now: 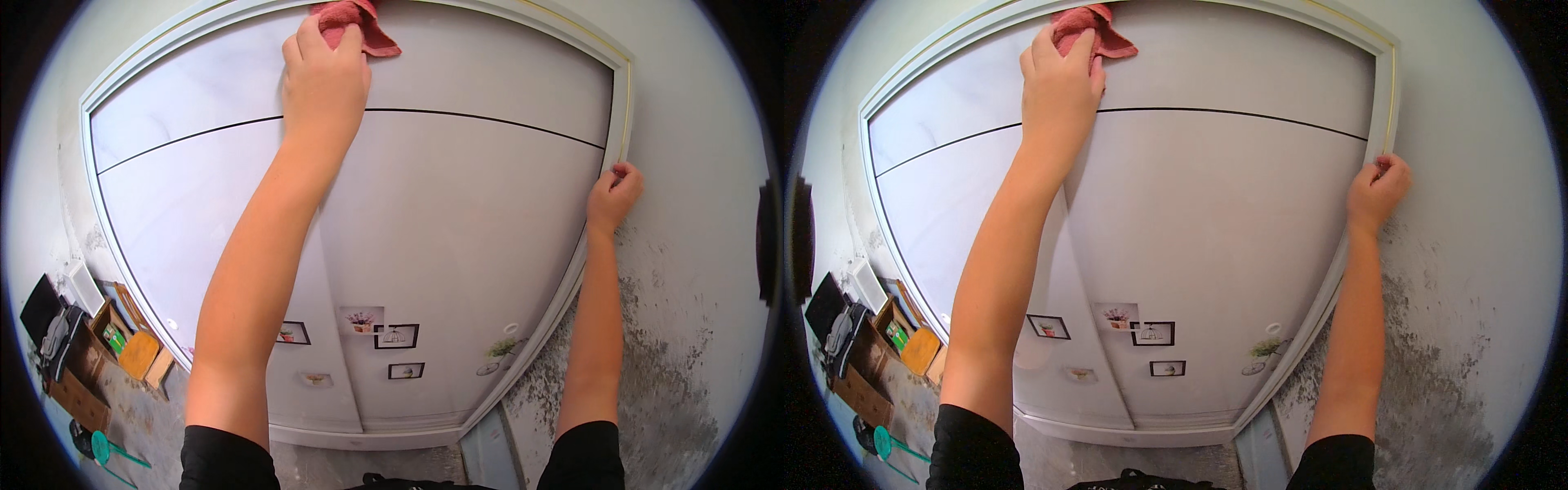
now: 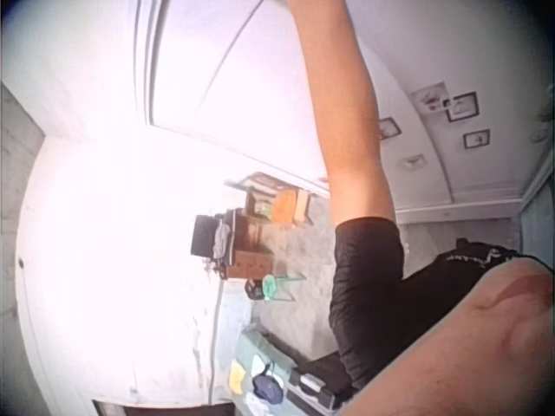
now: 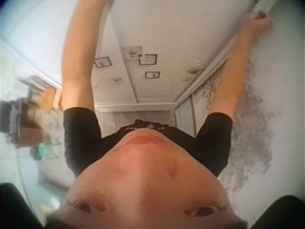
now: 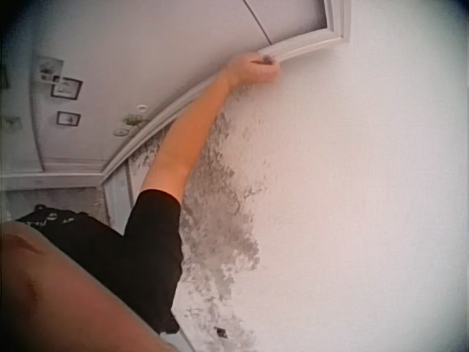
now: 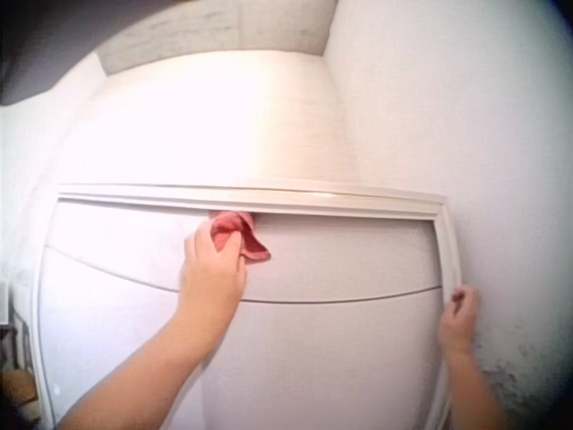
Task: The person wipes the surfaces and edges of a white wardrobe using a red cloth, occasionally rinsing the cloth in a pink basin of water.
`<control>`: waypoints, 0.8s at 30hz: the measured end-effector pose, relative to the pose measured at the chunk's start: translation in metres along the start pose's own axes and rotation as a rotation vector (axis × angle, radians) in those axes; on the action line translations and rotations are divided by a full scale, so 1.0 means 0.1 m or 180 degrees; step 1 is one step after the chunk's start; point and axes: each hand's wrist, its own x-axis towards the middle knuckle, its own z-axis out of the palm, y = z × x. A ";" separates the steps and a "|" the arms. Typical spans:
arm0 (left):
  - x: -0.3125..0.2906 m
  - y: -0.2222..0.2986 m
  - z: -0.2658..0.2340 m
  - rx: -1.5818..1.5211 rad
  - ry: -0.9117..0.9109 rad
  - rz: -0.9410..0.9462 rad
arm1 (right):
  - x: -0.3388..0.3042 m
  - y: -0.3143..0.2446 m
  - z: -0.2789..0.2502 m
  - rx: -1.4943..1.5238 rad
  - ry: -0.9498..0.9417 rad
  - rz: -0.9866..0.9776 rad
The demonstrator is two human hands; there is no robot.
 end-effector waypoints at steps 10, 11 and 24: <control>0.04 0.58 0.34 -0.0369 0.0310 -0.0086 | -0.02 -0.08 -0.02 0.0374 -0.0004 0.0337; 0.05 0.67 0.37 -0.0365 0.0412 -0.0072 | -0.03 -0.09 -0.01 0.0434 -0.0029 0.0410; 0.22 1.51 0.65 -0.0364 0.0789 -0.0048 | -0.02 -0.20 -0.06 0.0814 -0.0102 0.0527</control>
